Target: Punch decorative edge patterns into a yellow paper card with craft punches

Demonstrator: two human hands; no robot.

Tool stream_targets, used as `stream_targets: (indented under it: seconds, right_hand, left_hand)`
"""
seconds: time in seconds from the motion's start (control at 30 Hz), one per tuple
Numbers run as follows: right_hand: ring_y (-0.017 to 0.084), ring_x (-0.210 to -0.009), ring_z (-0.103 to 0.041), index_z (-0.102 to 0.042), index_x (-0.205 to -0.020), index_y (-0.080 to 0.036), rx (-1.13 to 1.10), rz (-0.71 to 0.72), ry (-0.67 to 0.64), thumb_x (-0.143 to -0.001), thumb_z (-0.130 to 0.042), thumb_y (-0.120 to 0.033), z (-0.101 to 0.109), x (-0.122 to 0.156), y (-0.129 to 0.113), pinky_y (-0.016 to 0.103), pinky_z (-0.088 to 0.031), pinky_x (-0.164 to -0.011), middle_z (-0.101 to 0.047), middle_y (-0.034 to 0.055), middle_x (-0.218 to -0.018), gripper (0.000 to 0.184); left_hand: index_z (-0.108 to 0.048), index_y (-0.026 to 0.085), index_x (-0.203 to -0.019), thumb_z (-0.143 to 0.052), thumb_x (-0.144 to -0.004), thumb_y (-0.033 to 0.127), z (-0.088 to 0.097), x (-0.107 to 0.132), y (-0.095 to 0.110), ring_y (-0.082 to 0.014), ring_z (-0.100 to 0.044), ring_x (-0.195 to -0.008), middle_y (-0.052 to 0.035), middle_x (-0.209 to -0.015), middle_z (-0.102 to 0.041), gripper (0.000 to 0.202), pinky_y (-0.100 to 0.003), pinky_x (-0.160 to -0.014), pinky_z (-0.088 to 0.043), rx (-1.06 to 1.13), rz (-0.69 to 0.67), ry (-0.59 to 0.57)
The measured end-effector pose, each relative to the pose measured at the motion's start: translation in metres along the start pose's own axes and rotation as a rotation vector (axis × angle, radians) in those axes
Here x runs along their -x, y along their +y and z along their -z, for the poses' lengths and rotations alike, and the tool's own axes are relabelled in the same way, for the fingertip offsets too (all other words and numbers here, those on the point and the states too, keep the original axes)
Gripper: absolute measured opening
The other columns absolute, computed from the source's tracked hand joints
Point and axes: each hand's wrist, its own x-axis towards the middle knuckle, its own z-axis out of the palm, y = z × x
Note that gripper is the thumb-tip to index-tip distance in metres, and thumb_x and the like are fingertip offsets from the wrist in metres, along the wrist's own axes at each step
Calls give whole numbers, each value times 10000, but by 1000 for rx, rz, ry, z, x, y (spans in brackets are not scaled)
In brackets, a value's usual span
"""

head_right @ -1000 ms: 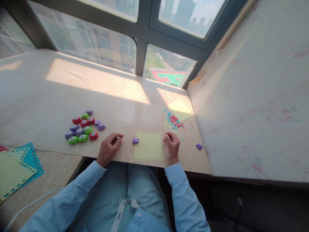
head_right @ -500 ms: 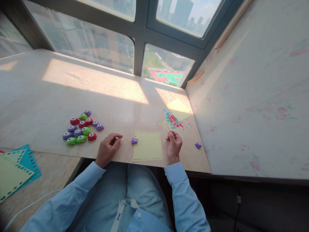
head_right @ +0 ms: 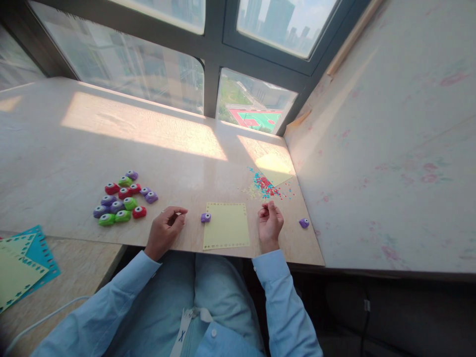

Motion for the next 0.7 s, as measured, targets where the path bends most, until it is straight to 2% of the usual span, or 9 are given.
stream_targets:
  seconds: [0.33, 0.53, 0.7]
  right_hand:
    - [53, -502, -468, -582, -671, -178, 73, 33, -37, -638, -822, -370, -1, 0, 1, 203, -400, -469, -608, -39, -642, 309]
    - [62, -515, -471, -573, -690, -183, 216, 85, -75, -687, -778, -430, -2, 2, 5, 216, -397, -494, -597, -36, -668, 321]
    - [78, -539, -485, -609, -715, -170, 397, 139, -128, -739, -732, -453, -1, 7, 11, 221, -395, -531, -590, -25, -646, 310]
  left_hand:
    - [-649, 173, -879, -525, -828, 275, 0, 0, 1, -123, -554, -589, -22, -765, -646, 168, -248, -588, -459, -7, -3, 0]
    - [-648, 173, -898, -566, -816, 340, 2, 1, 5, -114, -513, -525, 16, -648, -575, 204, -233, -526, -430, 50, 11, -42]
    - [-662, 167, -919, -579, -813, 410, 2, 0, 8, -116, -523, -540, -1, -681, -614, 278, -232, -527, -429, 72, 52, -95]
